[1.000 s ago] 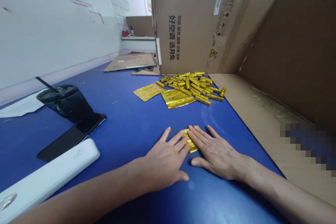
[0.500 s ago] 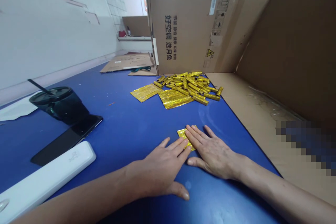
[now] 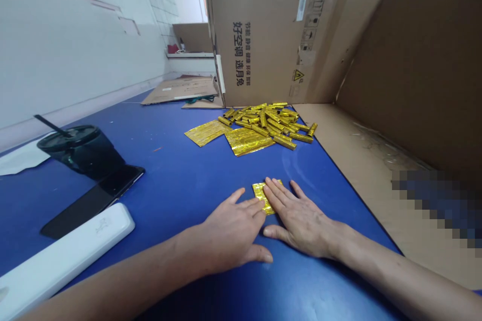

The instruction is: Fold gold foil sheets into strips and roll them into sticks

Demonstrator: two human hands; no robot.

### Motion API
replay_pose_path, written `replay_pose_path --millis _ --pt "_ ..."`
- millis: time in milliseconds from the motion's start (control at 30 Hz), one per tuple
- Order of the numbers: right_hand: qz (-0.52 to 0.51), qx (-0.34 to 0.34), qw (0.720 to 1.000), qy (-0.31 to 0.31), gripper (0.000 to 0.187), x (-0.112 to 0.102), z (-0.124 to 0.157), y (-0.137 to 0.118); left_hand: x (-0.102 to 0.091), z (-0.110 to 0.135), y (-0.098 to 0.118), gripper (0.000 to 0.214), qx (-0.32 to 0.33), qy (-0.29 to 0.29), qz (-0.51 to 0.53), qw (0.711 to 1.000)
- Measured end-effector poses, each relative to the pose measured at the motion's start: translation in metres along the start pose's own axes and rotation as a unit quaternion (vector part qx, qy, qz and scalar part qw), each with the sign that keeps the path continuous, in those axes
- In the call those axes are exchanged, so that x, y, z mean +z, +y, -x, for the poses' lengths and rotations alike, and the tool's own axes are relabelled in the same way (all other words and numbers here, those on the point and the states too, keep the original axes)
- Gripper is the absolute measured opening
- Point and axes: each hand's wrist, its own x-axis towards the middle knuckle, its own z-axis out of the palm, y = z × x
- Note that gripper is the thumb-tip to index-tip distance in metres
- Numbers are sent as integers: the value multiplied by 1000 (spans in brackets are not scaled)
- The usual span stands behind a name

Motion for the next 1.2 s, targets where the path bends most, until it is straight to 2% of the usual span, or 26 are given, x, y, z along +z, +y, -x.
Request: replay_pose_path --millis 200,433,667,833,933,1033,1200 --pt "2 0 1000 -1 78 -1 -1 -1 5 -3 5 55 -17 40 -1 999" --pt "4 -9 1000 6 80 0 0 0 8 0 5 67 -18 25 20 999" --pt "-14 -3 1000 -3 81 0 -1 1 4 -2 5 71 -54 44 77 995" --pt "-82 10 996 -27 93 -8 -1 -3 7 -4 4 71 -10 50 33 998" --pt "-165 11 986 -10 94 -10 1 -2 11 -5 5 66 -7 61 6 998" --pt "-299 36 953 46 80 -9 1 3 13 -4 4 63 -11 72 -11 997" --pt "-532 104 831 126 51 -4 -6 16 10 -2 -1 59 -6 69 2 998"
